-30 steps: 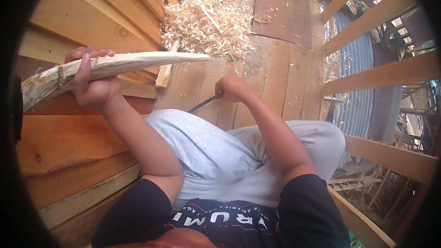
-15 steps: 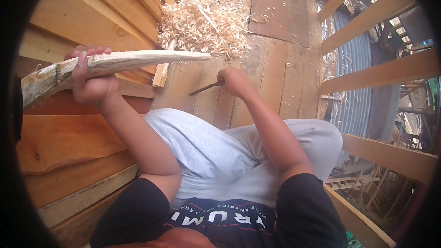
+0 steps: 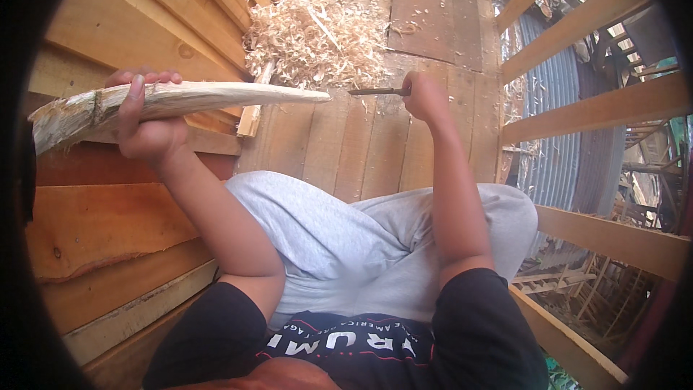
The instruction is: The person sits cross-legged on a wooden floor and uses a knife to carve a long, curved piece of wood. They repeatedly shave off thin layers, creating wood shavings that accumulate on the floor.
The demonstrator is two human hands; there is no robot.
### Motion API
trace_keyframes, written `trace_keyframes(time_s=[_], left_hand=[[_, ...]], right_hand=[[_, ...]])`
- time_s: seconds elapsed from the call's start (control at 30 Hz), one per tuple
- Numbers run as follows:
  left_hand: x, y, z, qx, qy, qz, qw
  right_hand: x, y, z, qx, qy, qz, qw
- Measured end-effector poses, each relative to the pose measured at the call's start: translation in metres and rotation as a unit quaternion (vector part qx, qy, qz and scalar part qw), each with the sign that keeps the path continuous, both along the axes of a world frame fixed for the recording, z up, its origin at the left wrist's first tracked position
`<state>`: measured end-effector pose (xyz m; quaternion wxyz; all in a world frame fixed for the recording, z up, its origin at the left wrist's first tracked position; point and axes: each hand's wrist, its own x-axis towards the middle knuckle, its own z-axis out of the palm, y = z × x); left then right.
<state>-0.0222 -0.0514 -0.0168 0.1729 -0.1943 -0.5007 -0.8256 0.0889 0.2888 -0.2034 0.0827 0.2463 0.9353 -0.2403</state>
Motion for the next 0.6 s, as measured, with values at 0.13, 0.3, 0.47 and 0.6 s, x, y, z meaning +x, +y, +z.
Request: trace_keyframes(time_s=[0.13, 0.3, 0.47, 0.6], left_hand=[[0.0, 0.009, -0.003, -0.006, -0.008, 0.002, 1.0], [-0.003, 0.031, -0.011, 0.026, 0.031, -0.034, 0.999], [0.003, 0.058, -0.019, -0.011, 0.04, -0.022, 0.999], [0.008, 0.074, -0.019, -0.027, 0.039, 0.003, 0.999]], right_hand=[[-0.002, -0.038, 0.016, -0.116, 0.022, -0.001, 0.993], [-0.012, -0.107, 0.008, -0.374, 0.002, -0.049, 0.926], [-0.006, -0.13, -0.017, -0.334, -0.087, -0.097, 0.934], [-0.008, -0.147, 0.007, -0.297, 0.089, -0.01, 0.951]])
